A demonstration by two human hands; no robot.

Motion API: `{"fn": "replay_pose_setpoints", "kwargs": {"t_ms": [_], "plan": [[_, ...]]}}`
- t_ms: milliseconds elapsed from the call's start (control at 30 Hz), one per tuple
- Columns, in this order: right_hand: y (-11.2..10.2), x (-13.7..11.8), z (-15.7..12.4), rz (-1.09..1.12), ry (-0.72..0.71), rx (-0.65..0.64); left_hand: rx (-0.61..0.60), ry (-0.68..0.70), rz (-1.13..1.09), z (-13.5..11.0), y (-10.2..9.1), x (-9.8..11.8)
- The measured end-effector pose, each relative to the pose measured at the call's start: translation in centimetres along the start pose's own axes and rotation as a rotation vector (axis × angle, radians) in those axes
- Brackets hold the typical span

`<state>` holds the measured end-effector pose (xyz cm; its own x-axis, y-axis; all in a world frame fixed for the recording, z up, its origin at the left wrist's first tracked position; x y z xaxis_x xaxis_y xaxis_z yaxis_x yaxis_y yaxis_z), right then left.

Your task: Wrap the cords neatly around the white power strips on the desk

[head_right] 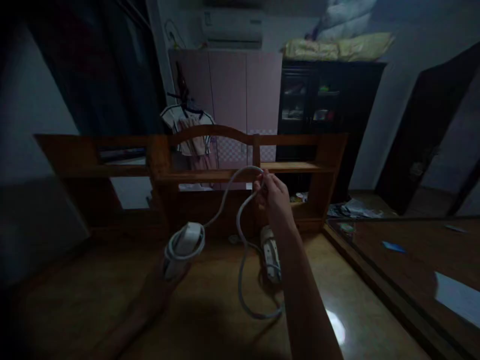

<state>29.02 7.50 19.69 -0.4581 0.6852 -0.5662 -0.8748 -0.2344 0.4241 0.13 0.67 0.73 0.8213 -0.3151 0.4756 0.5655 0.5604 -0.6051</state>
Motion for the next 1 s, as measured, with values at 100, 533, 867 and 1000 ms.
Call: {"fn": "replay_pose_setpoints", "kwargs": {"t_ms": [100,533,867,1000], "plan": [[-0.8,-0.8,0.3,0.014,-0.072,0.074,-0.133,0.169,0.019,-0.1,-0.7,0.1],[-1.8,-4.6,1.4,0.222,-0.297,0.135,-0.258,-0.32,0.065,0.2,-0.3,0.3],[-7.2,-5.8,2.3,0.306,-0.39,0.367,-0.08,-0.827,-0.447,0.7,0.7,-1.9],[-7.4,-3.6,2.5,0.067,-0.223,0.294,-0.083,-0.809,-0.506,0.6,0.8,-1.7]]}}
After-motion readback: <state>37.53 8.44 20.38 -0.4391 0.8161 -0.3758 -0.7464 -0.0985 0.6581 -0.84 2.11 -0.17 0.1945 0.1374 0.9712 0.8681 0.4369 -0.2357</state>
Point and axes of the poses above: each hand's wrist, its own z-axis towards the middle knuckle, its own y-axis out of the palm, x = y × z, the point moved 1 cm from there along z, towards the middle knuckle, and after that the axes turned 14 degrees about -y, right-handed, at the moved point
